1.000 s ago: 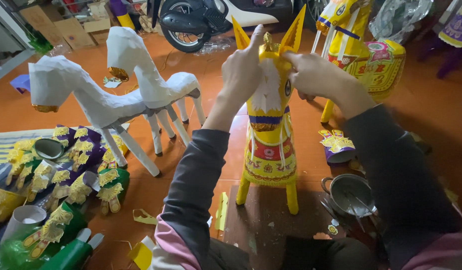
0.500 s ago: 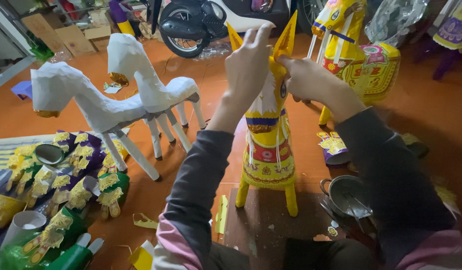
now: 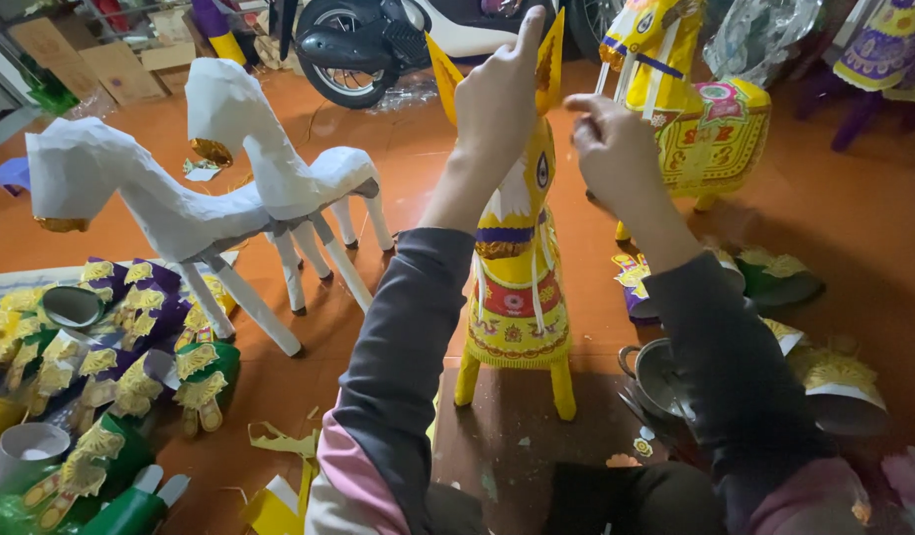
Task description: Decorate paper-mache horses by cutting and applying paper strips and stickers.
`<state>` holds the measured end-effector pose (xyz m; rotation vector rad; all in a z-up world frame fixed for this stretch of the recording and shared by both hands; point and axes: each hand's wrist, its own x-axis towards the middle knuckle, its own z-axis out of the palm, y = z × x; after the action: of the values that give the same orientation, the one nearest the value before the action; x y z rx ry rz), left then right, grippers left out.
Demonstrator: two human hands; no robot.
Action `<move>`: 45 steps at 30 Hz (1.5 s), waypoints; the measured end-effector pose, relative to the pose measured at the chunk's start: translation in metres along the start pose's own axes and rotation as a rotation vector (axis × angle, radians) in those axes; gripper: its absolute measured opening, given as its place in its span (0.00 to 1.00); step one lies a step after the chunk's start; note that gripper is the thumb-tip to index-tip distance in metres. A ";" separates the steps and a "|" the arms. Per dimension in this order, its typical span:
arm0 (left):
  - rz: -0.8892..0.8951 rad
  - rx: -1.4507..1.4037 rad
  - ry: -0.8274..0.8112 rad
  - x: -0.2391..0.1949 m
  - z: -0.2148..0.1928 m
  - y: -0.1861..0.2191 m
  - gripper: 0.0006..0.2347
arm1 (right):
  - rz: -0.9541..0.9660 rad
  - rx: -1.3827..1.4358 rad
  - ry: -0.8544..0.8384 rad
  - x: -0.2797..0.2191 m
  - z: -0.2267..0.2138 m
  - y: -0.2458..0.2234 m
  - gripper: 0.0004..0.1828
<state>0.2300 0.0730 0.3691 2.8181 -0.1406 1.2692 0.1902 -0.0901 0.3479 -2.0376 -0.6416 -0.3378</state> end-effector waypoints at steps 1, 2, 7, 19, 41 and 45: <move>-0.009 0.024 0.020 0.000 0.002 -0.001 0.35 | -0.074 0.025 0.036 0.008 0.008 0.023 0.25; -0.010 0.025 0.016 -0.001 0.002 -0.001 0.35 | -0.072 0.027 0.034 0.008 0.013 0.028 0.25; -0.008 0.000 0.054 0.000 0.002 -0.003 0.35 | -0.241 -0.027 -0.021 0.002 0.025 0.035 0.24; -0.514 -0.348 0.301 -0.126 -0.057 -0.055 0.12 | -0.223 1.380 -0.198 -0.107 -0.004 0.137 0.17; -0.701 -0.204 -0.424 -0.618 0.078 -0.046 0.17 | 0.544 -1.152 -0.359 -0.366 0.157 0.410 0.25; -0.711 -0.212 -0.478 -0.609 0.072 -0.042 0.16 | 0.309 -1.364 -0.208 -0.369 0.162 0.408 0.18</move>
<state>-0.1141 0.1480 -0.1351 2.5420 0.6136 0.4014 0.1139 -0.2369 -0.2014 -3.4512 -0.1401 -0.4334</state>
